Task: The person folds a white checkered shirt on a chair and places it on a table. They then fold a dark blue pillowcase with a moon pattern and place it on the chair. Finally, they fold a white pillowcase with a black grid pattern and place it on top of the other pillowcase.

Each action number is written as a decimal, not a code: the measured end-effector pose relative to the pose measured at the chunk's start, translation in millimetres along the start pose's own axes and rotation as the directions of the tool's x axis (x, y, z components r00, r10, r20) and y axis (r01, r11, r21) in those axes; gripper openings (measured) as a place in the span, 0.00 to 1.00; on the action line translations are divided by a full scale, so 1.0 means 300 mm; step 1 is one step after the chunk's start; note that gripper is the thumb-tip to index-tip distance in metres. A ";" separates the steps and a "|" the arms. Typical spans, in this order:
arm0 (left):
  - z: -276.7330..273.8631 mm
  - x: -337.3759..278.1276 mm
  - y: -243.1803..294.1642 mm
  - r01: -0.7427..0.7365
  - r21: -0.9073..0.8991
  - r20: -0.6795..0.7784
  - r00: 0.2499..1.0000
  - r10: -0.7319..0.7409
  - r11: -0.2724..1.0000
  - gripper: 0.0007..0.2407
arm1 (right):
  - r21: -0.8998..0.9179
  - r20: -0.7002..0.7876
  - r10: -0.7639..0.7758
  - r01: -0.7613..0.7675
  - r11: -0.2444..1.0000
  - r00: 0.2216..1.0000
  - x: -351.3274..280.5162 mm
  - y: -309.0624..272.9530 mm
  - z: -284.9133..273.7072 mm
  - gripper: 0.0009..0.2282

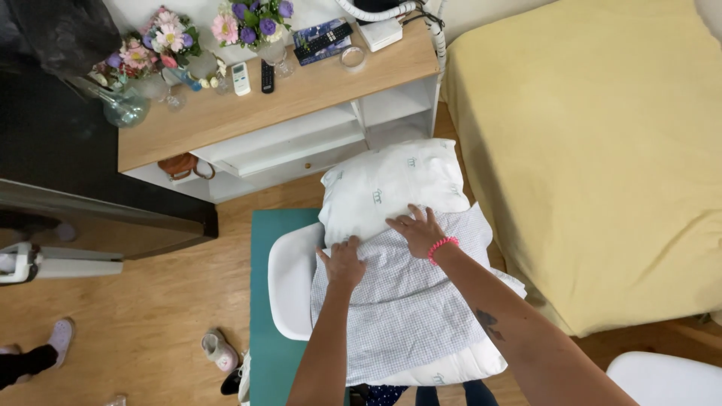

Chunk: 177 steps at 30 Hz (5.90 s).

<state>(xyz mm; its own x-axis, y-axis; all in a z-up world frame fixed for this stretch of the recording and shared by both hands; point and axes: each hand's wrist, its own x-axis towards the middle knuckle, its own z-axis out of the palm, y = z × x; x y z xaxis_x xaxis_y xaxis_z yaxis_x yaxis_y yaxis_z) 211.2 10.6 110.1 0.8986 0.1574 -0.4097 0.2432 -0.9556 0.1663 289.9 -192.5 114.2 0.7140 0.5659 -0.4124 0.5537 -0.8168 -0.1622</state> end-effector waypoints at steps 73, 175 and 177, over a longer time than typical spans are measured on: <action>0.226 -0.527 -0.317 0.283 -0.812 0.475 0.829 -0.296 -0.510 0.36 | 0.465 0.516 0.372 0.112 -0.878 0.772 -0.467 0.528 0.681 0.09; 0.505 -0.476 0.139 0.240 -0.534 -0.207 0.892 -0.401 0.810 0.32 | 0.260 -0.201 0.206 -0.151 0.954 0.958 -0.641 -0.269 0.225 0.30; 0.609 -0.423 0.068 -0.077 -0.773 -0.393 0.837 -0.381 0.630 0.27 | 0.233 -0.358 -0.088 0.180 0.956 0.929 -0.605 -0.342 0.300 0.27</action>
<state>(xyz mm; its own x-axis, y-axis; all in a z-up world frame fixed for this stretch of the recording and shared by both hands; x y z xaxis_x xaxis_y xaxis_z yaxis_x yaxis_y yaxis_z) 35.2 -74.4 1.5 0.8030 0.5936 -0.0533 0.3665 -0.4213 0.8295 64.9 -221.7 125.2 0.7685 0.6381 -0.0479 0.5579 -0.7048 -0.4383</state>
